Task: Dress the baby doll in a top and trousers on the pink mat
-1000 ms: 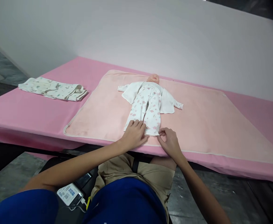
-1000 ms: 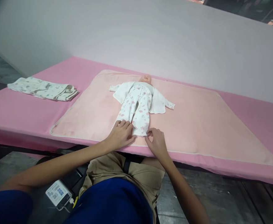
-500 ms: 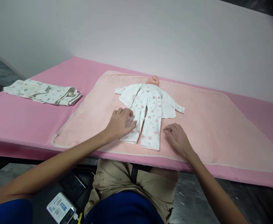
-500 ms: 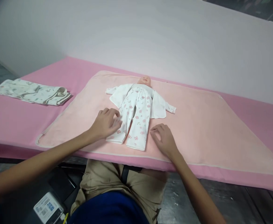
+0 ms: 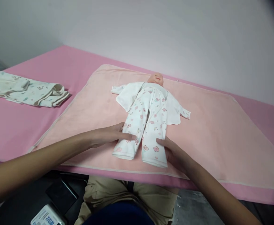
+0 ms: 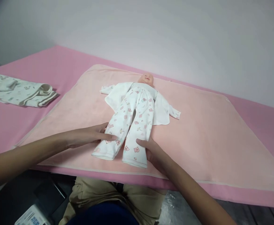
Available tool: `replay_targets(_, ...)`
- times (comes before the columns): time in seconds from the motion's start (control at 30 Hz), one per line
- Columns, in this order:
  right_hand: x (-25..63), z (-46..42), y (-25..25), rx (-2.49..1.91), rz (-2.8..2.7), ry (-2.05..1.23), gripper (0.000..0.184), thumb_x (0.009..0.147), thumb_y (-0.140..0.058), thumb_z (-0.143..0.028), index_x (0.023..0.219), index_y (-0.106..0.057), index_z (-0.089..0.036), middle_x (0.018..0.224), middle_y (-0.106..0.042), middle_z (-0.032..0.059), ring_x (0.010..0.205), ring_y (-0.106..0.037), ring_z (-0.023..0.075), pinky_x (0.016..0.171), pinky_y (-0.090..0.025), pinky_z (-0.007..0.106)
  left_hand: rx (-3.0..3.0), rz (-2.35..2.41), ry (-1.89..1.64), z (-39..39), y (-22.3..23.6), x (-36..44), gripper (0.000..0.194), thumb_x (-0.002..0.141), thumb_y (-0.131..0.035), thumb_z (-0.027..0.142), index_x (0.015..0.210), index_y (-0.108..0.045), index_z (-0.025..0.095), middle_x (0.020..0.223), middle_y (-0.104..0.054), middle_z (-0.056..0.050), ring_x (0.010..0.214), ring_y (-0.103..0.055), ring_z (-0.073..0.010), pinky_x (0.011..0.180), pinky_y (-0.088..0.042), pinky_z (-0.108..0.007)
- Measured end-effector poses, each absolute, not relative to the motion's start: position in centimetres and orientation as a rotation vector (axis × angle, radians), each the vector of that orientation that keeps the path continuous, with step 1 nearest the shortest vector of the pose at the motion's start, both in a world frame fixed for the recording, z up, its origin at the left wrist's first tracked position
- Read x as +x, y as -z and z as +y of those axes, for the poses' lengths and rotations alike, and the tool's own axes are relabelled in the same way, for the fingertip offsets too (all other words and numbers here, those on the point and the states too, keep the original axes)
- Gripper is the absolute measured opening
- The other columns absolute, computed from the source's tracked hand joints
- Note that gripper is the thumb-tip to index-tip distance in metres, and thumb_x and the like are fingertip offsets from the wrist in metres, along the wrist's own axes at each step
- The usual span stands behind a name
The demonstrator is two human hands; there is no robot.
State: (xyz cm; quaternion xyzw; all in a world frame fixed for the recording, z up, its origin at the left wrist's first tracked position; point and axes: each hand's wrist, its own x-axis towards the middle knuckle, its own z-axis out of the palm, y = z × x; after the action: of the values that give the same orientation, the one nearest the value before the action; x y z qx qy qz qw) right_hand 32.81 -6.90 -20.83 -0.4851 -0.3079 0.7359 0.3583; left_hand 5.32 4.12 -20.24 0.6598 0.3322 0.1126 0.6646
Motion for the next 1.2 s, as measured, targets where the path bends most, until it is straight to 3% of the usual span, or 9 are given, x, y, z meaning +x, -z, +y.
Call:
replay_targets(0.17,35.2,-8.7,21.4,-1.501,-0.84,-1.787,0.061,0.093,-0.082,-0.054,0.145,-0.059,-0.032,0.128,-0.078,0.0072,0.109,-0.078,0.0294,0.094,-0.064,0.046,1.443,0.958,-0.019,3.1,19.9,3.6,0.066,0.086,-0.079,0.063,0.141,-0.066,0.028,0.139,-0.076,-0.01,0.121,-0.074,-0.031,0.088,-0.06,-0.037)
replay_targets(0.33,38.7,-9.0,23.2,-1.872,-1.489,-1.271,0.042,0.102,-0.063,-0.066,0.114,-0.067,-0.027,0.096,-0.077,0.0051,0.088,-0.072,0.0277,0.08,-0.056,0.042,1.965,1.059,0.305,4.3,19.1,2.3,0.052,0.098,-0.056,0.071,0.098,-0.073,0.022,0.094,-0.079,-0.007,0.083,-0.07,-0.026,0.078,-0.05,-0.036)
replay_targets(0.4,40.0,-7.6,23.9,-1.97,-1.688,-0.838,0.036,0.106,-0.057,-0.061,0.11,-0.07,-0.027,0.101,-0.077,0.0064,0.089,-0.07,0.0285,0.081,-0.054,0.044,2.234,1.243,0.171,6.4,19.6,2.4,0.049,0.103,-0.048,0.063,0.098,-0.072,0.022,0.095,-0.078,-0.01,0.086,-0.068,-0.0279,0.08,-0.049,-0.039)
replay_targets(0.53,41.4,-2.4,25.4,-1.655,-1.973,-0.186,0.026,0.108,-0.053,-0.04,0.119,-0.07,-0.024,0.129,-0.074,0.0126,0.122,-0.065,0.0345,0.105,-0.051,0.052,2.678,1.159,-0.494,12.0,22.9,4.6,0.034,0.103,-0.045,0.037,0.121,-0.067,0.019,0.133,-0.072,-0.016,0.122,-0.061,-0.0337,0.103,-0.046,-0.047)
replay_targets(0.63,41.7,1.0,26.5,-1.468,-2.156,-0.175,0.021,0.105,-0.053,-0.032,0.116,-0.067,-0.021,0.124,-0.072,0.0153,0.117,-0.064,0.0345,0.102,-0.051,0.052,2.785,0.961,-0.567,14.6,25.5,6.5,0.024,0.1,-0.049,0.032,0.113,-0.066,0.02,0.122,-0.073,-0.016,0.114,-0.059,-0.0326,0.102,-0.044,-0.049)
replay_targets(0.9,43.8,1.2,27.2,-1.677,-2.056,-0.419,0.025,0.112,-0.051,-0.043,0.108,-0.068,-0.026,0.079,-0.061,0.0017,0.078,-0.057,0.0234,0.08,-0.046,0.041,2.876,0.935,-0.388,15.1,26.8,6.0,0.02,0.101,-0.048,0.025,0.083,-0.057,0.022,0.07,-0.059,-0.004,0.067,-0.054,-0.0219,0.095,-0.043,-0.046)
replay_targets(1.0,43.7,1.0,27.4,-1.625,-2.157,-0.207,0.017,0.108,-0.056,-0.035,0.106,-0.071,-0.025,0.077,-0.06,0.0024,0.078,-0.056,0.0241,0.082,-0.045,0.042,2.928,0.922,-0.436,14.9,26.8,6.1,0.013,0.096,-0.054,0.023,0.084,-0.058,0.022,0.078,-0.065,-0.008,0.077,-0.058,-0.0257,0.091,-0.043,-0.048)
replay_targets(1.1,42.8,1.1,27.9,-1.463,-2.204,0.032,0.013,0.105,-0.058,-0.027,0.103,-0.07,-0.023,0.103,-0.07,0.0097,0.093,-0.058,0.0277,0.087,-0.045,0.044,2.828,0.854,-0.585,14.5,27.0,6.5,0.006,0.096,-0.057,0.025,0.099,-0.06,0.022,0.106,-0.072,-0.014,0.099,-0.061,-0.0317,0.089,-0.046,-0.047)
replay_targets(1.2,41.8,1.2,28.3,-1.35,-2.218,-0.103,0.013,0.104,-0.055,-0.021,0.108,-0.067,-0.023,0.115,-0.07,0.0115,0.101,-0.06,0.0286,0.087,-0.046,0.043,2.654,0.786,-0.597,14.2,27.1,6.8,0.012,0.099,-0.057,0.032,0.105,-0.057,0.022,0.103,-0.07,-0.012,0.095,-0.061,-0.0298,0.087,-0.049,-0.044)
